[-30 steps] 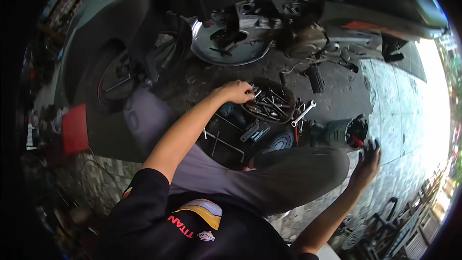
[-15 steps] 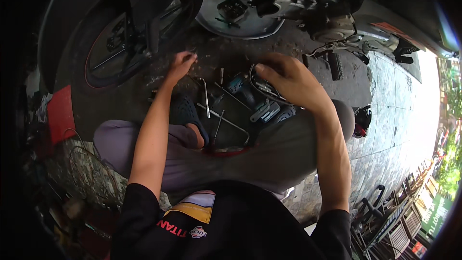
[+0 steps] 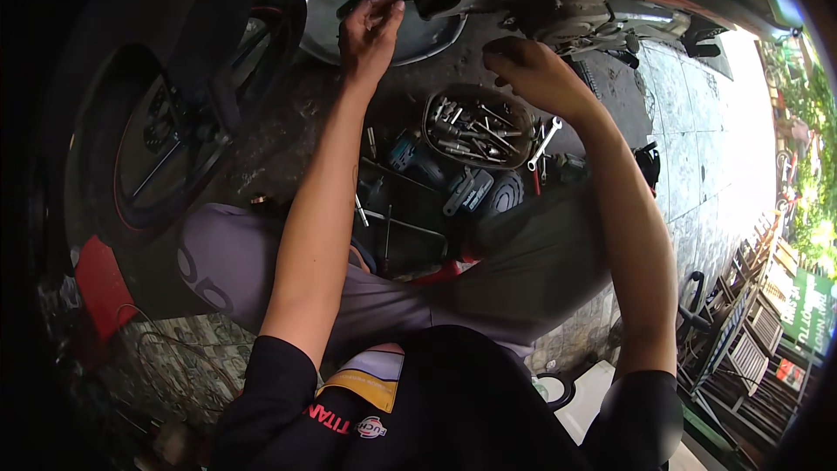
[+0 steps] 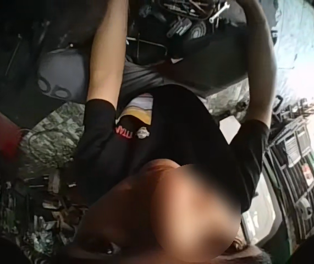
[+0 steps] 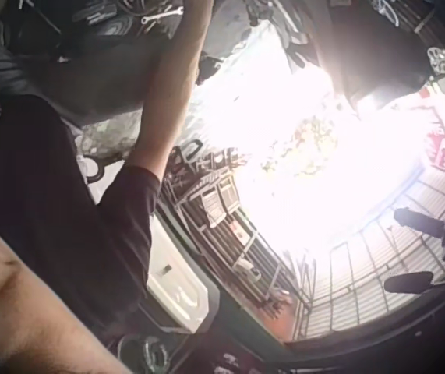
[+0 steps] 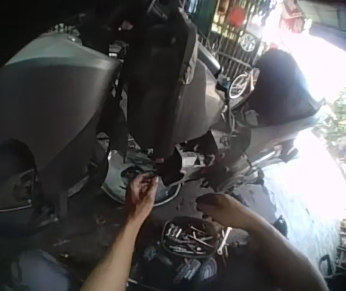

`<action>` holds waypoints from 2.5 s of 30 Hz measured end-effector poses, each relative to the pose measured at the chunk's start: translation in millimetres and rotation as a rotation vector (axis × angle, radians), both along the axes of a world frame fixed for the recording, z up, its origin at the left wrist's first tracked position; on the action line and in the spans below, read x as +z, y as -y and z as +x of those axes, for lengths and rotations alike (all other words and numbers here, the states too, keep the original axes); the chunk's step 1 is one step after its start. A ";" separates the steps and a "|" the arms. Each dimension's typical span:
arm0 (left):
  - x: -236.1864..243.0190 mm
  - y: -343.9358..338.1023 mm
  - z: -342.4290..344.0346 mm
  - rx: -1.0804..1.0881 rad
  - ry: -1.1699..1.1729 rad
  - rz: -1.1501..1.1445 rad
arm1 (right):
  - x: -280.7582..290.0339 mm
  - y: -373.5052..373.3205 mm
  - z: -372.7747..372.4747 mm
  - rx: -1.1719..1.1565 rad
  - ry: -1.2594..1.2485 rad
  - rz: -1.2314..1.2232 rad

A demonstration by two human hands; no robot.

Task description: The recorder is repairing the internal mechanical components of a motorcycle, removing and inspecting parts from the engine or transmission area.

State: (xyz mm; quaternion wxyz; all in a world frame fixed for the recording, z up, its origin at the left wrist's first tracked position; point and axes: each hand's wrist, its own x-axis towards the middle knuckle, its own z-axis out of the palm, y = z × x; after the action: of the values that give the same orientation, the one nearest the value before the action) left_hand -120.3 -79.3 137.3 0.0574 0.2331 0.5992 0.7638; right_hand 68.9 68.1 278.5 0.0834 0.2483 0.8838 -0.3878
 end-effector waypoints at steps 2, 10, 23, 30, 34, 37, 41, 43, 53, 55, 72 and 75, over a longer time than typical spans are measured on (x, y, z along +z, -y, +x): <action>-1.0 -3.2 -3.9 0.063 -0.081 -0.005 | -13.1 -1.5 4.8 -0.070 -0.001 -0.069; -12.8 8.2 -19.5 0.054 0.108 -0.001 | -21.1 3.5 4.7 -0.025 -0.190 0.231; -7.4 12.6 -9.7 -0.087 0.316 -0.046 | -3.5 -12.3 -42.2 -0.135 -0.611 0.514; -9.0 14.3 -2.4 -0.152 0.328 -0.070 | 17.5 -38.1 -93.6 0.061 -0.657 0.826; -8.0 17.2 -2.6 -0.156 0.330 -0.069 | 32.5 -35.8 -88.1 -0.003 -0.464 0.681; -8.8 20.5 -5.0 -0.152 0.351 -0.073 | 36.4 -44.0 -79.3 -0.025 -0.275 0.821; -11.2 20.8 -7.9 -0.155 0.383 -0.091 | 23.7 -61.0 -70.5 0.096 -0.505 1.037; -12.6 18.9 -7.8 -0.156 0.372 -0.117 | 17.0 -68.3 -64.7 0.107 -0.459 1.128; -17.8 11.3 2.2 -0.185 0.353 -0.188 | 15.6 -91.6 -83.5 0.121 -0.339 1.298; -17.4 12.6 3.6 -0.182 0.364 -0.191 | 16.0 -90.4 -83.9 0.114 -0.410 1.278; -22.0 15.3 -2.8 -0.195 0.514 -0.145 | 15.3 -95.6 -47.5 0.242 -0.484 0.839; -29.3 12.2 -3.7 -0.159 0.558 -0.141 | 16.2 -91.6 -44.6 0.243 -0.527 0.783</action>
State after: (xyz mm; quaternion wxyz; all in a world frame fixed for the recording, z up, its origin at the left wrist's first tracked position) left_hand -124.1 -91.5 107.9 0.2957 0.0559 0.5918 0.7478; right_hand 24.3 159.7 294.7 -0.1981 0.0495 0.9769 -0.0632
